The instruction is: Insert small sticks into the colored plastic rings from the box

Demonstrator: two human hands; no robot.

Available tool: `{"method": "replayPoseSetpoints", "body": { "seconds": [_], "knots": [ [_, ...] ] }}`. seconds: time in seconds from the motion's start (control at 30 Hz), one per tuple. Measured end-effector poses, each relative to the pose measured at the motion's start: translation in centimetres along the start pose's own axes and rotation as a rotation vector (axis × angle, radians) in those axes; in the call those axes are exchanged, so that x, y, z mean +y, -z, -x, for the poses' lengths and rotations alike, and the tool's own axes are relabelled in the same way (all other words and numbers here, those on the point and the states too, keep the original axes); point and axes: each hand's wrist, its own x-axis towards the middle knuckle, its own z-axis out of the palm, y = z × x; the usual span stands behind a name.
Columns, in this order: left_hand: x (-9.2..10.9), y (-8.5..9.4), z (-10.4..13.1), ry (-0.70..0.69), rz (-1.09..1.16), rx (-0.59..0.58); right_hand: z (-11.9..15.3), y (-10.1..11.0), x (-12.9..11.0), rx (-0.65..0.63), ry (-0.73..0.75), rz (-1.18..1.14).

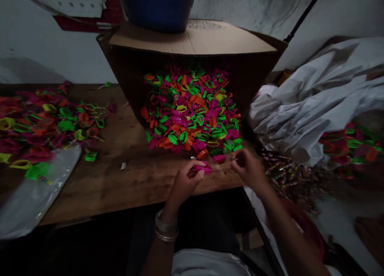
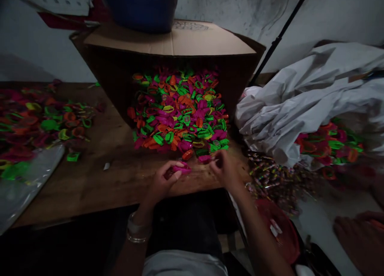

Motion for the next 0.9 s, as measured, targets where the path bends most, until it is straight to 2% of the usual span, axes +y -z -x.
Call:
{"method": "replayPoseSetpoints", "body": {
  "seconds": [0.03,0.07,0.1,0.17,0.23,0.33,0.47,0.53,0.63,0.77,0.9],
  "knots": [
    [0.2,-0.1,0.2,-0.007,-0.006,-0.001,0.6,-0.7,-1.9,-0.011,0.063,-0.110],
    [0.5,-0.2,0.4,-0.004,0.011,0.010,1.2,-1.4,-3.7,-0.028,0.124,-0.359],
    [0.6,-0.2,0.6,0.004,0.043,0.026,1.9,-2.0,-5.2,-0.028,0.122,-0.539],
    [0.9,-0.1,0.9,0.026,0.104,0.044,3.1,-3.0,-7.5,-0.005,0.034,-0.845],
    [0.9,0.1,1.2,0.013,0.113,0.022,4.0,-3.6,-8.4,-0.005,-0.059,-0.985],
    [1.1,0.1,1.4,0.012,0.085,-0.050,5.1,-3.8,-8.0,0.007,-0.063,-0.920],
    [1.7,-0.9,1.5,0.178,0.067,-0.032,5.9,-2.7,-6.7,0.143,-0.038,-0.688],
    [2.0,-1.3,1.5,0.275,0.178,-0.035,6.0,-1.8,-6.0,0.169,-0.020,-0.616],
    [2.2,-1.7,1.5,0.364,0.374,-0.127,6.1,-0.6,-5.3,0.174,0.028,-0.569],
    [2.3,-2.2,1.9,0.397,0.496,-0.219,6.4,0.1,-5.0,0.209,0.100,-0.557],
    [2.6,-3.3,2.3,0.386,0.423,-0.208,6.8,0.3,-5.1,0.219,0.164,-0.520]
  ]
}}
